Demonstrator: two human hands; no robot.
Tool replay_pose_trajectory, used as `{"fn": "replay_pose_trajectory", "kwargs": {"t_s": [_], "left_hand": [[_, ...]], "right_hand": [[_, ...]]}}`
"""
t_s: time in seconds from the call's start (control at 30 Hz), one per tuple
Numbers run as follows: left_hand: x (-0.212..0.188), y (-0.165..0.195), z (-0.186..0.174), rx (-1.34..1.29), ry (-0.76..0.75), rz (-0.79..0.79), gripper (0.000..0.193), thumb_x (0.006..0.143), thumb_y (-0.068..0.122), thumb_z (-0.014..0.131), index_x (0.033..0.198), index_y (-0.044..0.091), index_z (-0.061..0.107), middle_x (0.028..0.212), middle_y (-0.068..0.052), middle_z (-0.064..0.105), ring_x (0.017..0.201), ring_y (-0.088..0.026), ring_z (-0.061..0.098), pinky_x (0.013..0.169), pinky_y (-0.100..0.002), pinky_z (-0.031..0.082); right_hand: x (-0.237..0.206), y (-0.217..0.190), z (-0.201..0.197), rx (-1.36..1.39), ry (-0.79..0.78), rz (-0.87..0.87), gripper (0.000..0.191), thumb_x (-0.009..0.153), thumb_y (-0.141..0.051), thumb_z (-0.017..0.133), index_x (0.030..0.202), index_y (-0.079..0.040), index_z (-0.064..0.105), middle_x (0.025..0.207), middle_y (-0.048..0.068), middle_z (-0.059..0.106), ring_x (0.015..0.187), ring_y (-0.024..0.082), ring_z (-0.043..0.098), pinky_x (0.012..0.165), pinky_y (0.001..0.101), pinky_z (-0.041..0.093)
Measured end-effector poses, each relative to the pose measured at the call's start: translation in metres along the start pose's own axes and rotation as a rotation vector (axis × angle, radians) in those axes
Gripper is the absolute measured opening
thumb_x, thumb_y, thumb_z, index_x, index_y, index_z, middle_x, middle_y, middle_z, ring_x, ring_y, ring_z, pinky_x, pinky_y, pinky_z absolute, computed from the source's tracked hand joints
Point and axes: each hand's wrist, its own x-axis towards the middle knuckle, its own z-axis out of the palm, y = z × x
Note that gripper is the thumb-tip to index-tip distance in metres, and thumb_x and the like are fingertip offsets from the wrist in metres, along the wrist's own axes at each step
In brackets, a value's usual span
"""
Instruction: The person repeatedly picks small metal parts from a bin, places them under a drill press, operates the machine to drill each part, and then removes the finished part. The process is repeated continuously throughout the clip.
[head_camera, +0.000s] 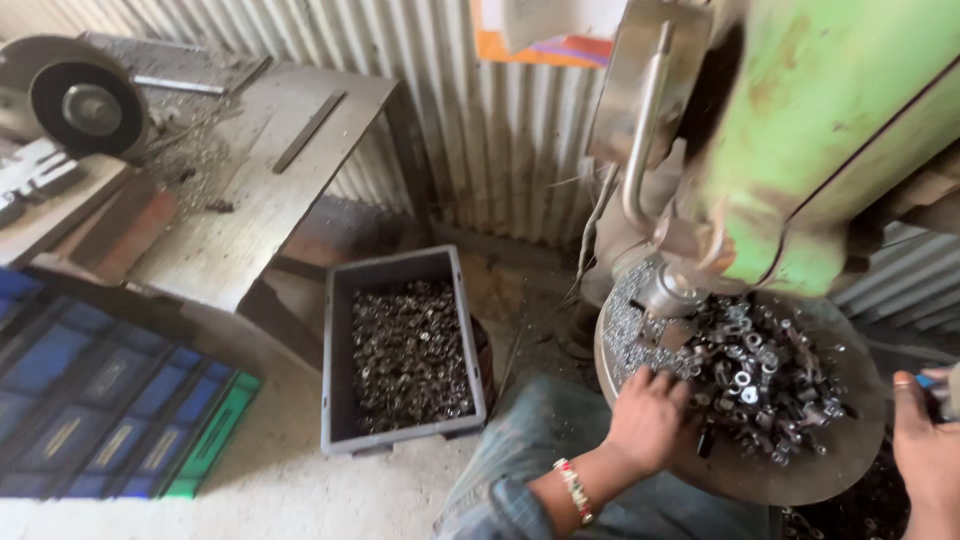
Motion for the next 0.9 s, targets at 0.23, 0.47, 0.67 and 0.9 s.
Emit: {"fn": "replay_pose_trajectory", "kwargs": {"t_s": [0.23, 0.47, 0.67, 0.9], "left_hand": [[-0.001, -0.005, 0.013, 0.038, 0.098, -0.001, 0.026, 0.089, 0.017, 0.073, 0.111, 0.007, 0.064, 0.113, -0.013, 0.065, 0.11, -0.033, 0.057, 0.096, -0.044, 0.048], [0.026, -0.054, -0.032, -0.919, 0.594, -0.589, 0.022, 0.084, 0.001, 0.079, 0.105, -0.001, 0.072, 0.092, -0.005, 0.076, 0.083, -0.01, 0.067, 0.076, -0.027, 0.055], [0.055, -0.066, -0.06, -0.99, 0.54, -0.509, 0.022, 0.081, -0.002, 0.082, 0.102, -0.002, 0.077, 0.092, -0.004, 0.079, 0.083, -0.006, 0.071, 0.08, -0.023, 0.058], [0.064, -0.045, -0.092, -0.671, 0.374, -0.267, 0.029, 0.084, 0.001, 0.076, 0.113, 0.0, 0.072, 0.099, -0.011, 0.076, 0.088, -0.016, 0.075, 0.081, -0.029, 0.058]], "right_hand": [[0.005, 0.007, 0.009, 0.205, -0.008, -0.016, 0.025, 0.11, -0.015, 0.063, 0.124, 0.006, 0.058, 0.103, 0.013, 0.062, 0.086, 0.02, 0.058, 0.083, 0.0314, 0.048], [0.003, 0.004, 0.0, -0.079, 0.096, -0.104, 0.036, 0.111, -0.029, 0.078, 0.115, 0.003, 0.061, 0.113, 0.015, 0.069, 0.102, 0.03, 0.066, 0.097, 0.0376, 0.05], [0.004, 0.01, 0.004, -0.007, 0.107, -0.076, 0.048, 0.104, -0.029, 0.079, 0.123, 0.008, 0.055, 0.11, 0.017, 0.071, 0.101, 0.03, 0.069, 0.098, 0.038, 0.053], [0.004, 0.011, 0.002, -0.052, 0.082, -0.016, 0.042, 0.102, -0.032, 0.081, 0.11, 0.003, 0.058, 0.102, 0.015, 0.07, 0.093, 0.029, 0.068, 0.091, 0.0392, 0.052]]}}
